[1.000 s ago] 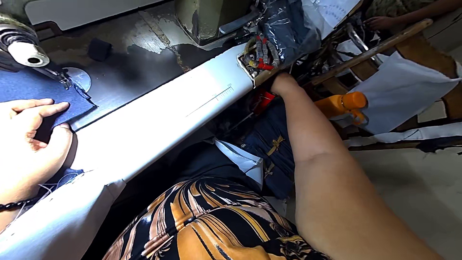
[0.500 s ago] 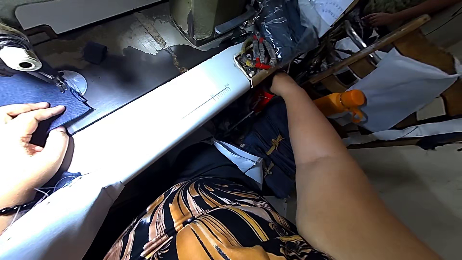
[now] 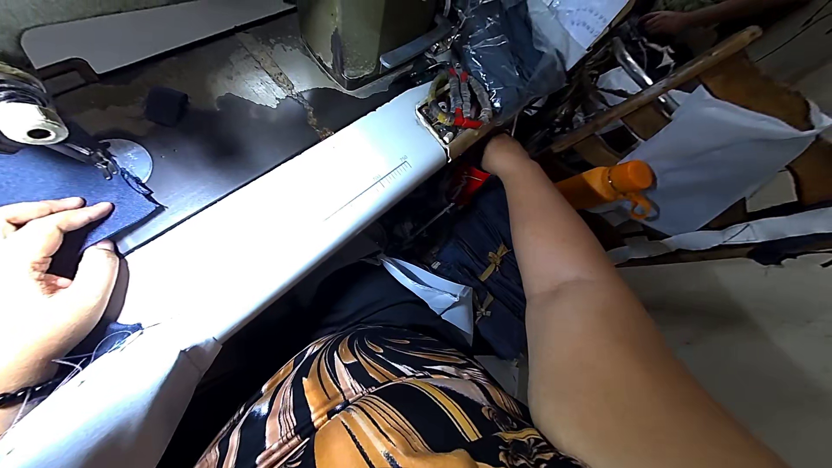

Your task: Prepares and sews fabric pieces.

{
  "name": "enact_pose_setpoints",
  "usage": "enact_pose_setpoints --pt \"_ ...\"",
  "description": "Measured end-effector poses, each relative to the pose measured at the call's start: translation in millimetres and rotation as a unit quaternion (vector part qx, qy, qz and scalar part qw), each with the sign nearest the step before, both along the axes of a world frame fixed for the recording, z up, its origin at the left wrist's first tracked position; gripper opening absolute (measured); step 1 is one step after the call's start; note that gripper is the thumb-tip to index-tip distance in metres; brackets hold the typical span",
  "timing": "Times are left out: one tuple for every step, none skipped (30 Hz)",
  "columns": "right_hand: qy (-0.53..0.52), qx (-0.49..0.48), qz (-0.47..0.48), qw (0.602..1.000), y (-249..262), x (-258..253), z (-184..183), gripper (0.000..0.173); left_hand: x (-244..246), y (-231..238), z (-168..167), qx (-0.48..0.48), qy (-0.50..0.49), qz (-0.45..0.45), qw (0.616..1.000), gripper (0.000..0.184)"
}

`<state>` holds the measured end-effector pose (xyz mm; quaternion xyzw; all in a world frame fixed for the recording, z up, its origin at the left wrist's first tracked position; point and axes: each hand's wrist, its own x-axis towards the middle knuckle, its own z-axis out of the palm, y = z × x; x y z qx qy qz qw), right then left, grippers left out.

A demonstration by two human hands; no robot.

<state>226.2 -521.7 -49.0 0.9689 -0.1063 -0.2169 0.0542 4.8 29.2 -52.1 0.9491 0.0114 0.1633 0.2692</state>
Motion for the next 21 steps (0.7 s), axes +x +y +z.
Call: enact_pose_setpoints --pt "0.001 -0.001 0.003 1.0 2 -1 3 0.036 0 1 -1 -0.002 -0.005 -0.002 1.0 0.053" --pt "0.001 -0.003 0.006 1.0 3 -2 5 0.035 0 2 -3 -0.002 -0.009 -0.002 1.0 0.053" --pt "0.0 -0.004 0.01 1.0 4 -3 8 0.035 -1 1 -3 -0.005 -0.009 -0.002 1.0 0.052" --pt "-0.003 -0.005 0.014 1.0 4 -3 8 0.035 -1 1 -2 -0.005 -0.008 -0.001 1.0 0.053" --pt "-0.009 -0.004 0.015 1.0 4 -3 8 0.035 -1 0 -2 -0.005 -0.008 0.0 1.0 0.053" --pt "-0.016 -0.003 0.014 1.0 4 -3 7 0.035 -1 -1 -1 -0.006 -0.008 0.002 1.0 0.053" --pt "-0.02 -0.002 0.011 1.0 4 -3 7 0.035 -1 -2 -1 -0.005 -0.007 0.003 1.0 0.053" --pt "-0.021 -0.001 0.008 1.0 5 -3 8 0.035 -1 -3 0 -0.001 -0.006 0.006 1.0 0.053" --pt "-0.018 0.001 0.007 1.0 6 -4 9 0.035 -1 -6 3 0.001 -0.004 0.006 1.0 0.053" --pt "-0.014 0.001 0.007 1.0 6 -5 10 0.036 -1 -4 2 0.002 -0.007 0.005 1.0 0.052" --pt "-0.013 0.003 0.007 1.0 6 -5 8 0.036 -1 -2 0 0.002 -0.01 0.001 1.0 0.053" --pt "-0.015 0.006 0.003 1.0 4 -5 6 0.037 -1 1 -3 0.001 -0.012 -0.003 1.0 0.053" --pt "-0.017 0.006 0.001 1.0 3 -4 4 0.037 0 3 -5 -0.001 -0.016 -0.006 1.0 0.053" --pt "-0.017 0.003 -0.001 1.0 1 -2 2 0.038 0 6 -8 -0.004 -0.02 -0.009 1.0 0.053" --pt "-0.02 0.003 -0.003 1.0 0 -1 0 0.039 1 8 -10 -0.003 -0.022 -0.013 1.0 0.053" --pt "-0.025 0.003 -0.005 1.0 -2 1 -3 0.038 1 9 -11 -0.003 -0.022 -0.013 1.0 0.054" --pt "-0.03 0.007 -0.01 0.999 -2 1 -3 0.038 0 7 -9 -0.004 -0.018 -0.009 1.0 0.054" --pt "-0.03 0.012 -0.016 0.999 -1 0 -2 0.038 -1 2 -4 -0.003 -0.009 -0.003 1.0 0.053" --pt "-0.026 0.016 -0.019 0.999 2 -2 1 0.038 -2 -7 5 -0.002 0.001 0.003 1.0 0.052" --pt "-0.021 0.016 -0.018 0.999 3 -3 4 0.037 -3 -17 14 -0.002 0.012 0.008 1.0 0.051" --pt "-0.011 0.014 -0.015 1.0 5 -3 5 0.036 -4 -20 17 -0.001 0.015 0.01 1.0 0.05"
